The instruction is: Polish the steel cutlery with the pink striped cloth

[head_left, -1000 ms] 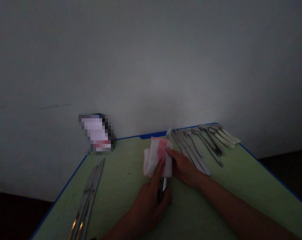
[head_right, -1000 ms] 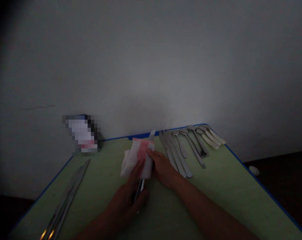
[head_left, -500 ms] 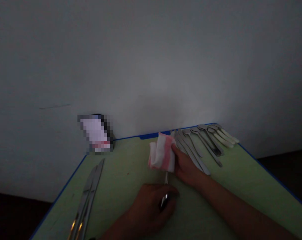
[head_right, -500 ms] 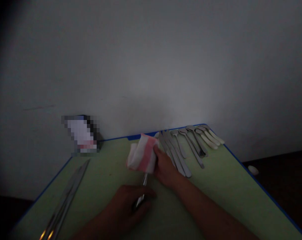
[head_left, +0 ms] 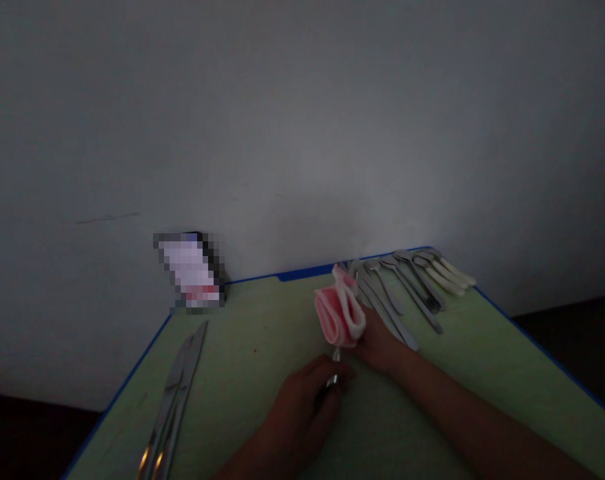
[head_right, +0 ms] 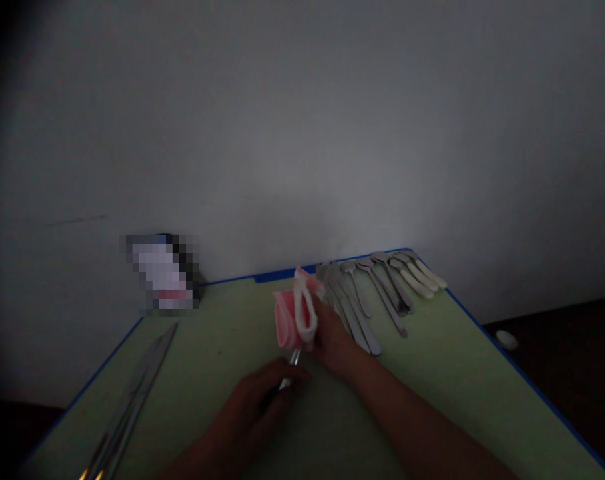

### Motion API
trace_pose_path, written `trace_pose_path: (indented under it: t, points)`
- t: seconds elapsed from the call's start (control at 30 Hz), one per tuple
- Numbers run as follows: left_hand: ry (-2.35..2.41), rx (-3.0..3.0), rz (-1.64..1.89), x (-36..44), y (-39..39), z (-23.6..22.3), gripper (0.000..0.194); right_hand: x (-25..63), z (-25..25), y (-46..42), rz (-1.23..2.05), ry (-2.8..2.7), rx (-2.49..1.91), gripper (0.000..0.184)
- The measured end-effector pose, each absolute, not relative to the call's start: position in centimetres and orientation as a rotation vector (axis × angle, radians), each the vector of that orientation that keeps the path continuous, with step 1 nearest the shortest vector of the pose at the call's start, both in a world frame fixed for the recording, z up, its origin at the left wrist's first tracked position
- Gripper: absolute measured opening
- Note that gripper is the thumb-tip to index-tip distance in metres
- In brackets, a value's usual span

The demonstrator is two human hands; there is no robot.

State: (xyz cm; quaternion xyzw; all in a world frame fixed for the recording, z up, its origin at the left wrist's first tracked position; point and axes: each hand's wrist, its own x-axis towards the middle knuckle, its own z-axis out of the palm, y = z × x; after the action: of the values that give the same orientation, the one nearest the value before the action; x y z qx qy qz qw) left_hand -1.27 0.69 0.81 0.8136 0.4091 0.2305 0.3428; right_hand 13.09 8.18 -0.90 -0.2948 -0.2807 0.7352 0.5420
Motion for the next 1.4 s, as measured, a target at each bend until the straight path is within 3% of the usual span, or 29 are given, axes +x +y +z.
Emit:
trace_pose_path:
  t: [0.43,0.63,1.03,1.2,1.4]
  points:
    - [1.139,1.712,0.698,-1.6,1.3,-0.1,0.034,12.3,-0.7,8.5,1.931,-0.396,-0.457,0.029]
    - [1.089,1.438,0.787,-1.4,1.4,0.2,0.049,12.6,-1.0,8.6,1.976,-0.387,-0.497,0.03]
    - [1.102,1.558,0.737,-0.9,1.2,0.9,0.051,12.8,-1.7,9.1,1.983,-0.427,-0.496,0.023]
    - [1.109,1.394,0.808,-1.0,1.2,1.1,0.057,12.7,-1.4,9.1,1.97,-0.374,-0.525,0.011]
    - [1.109,1.399,0.786,-1.0,1.3,1.0,0.056,12.6,-1.6,9.3,1.924,-0.365,-0.572,0.013]
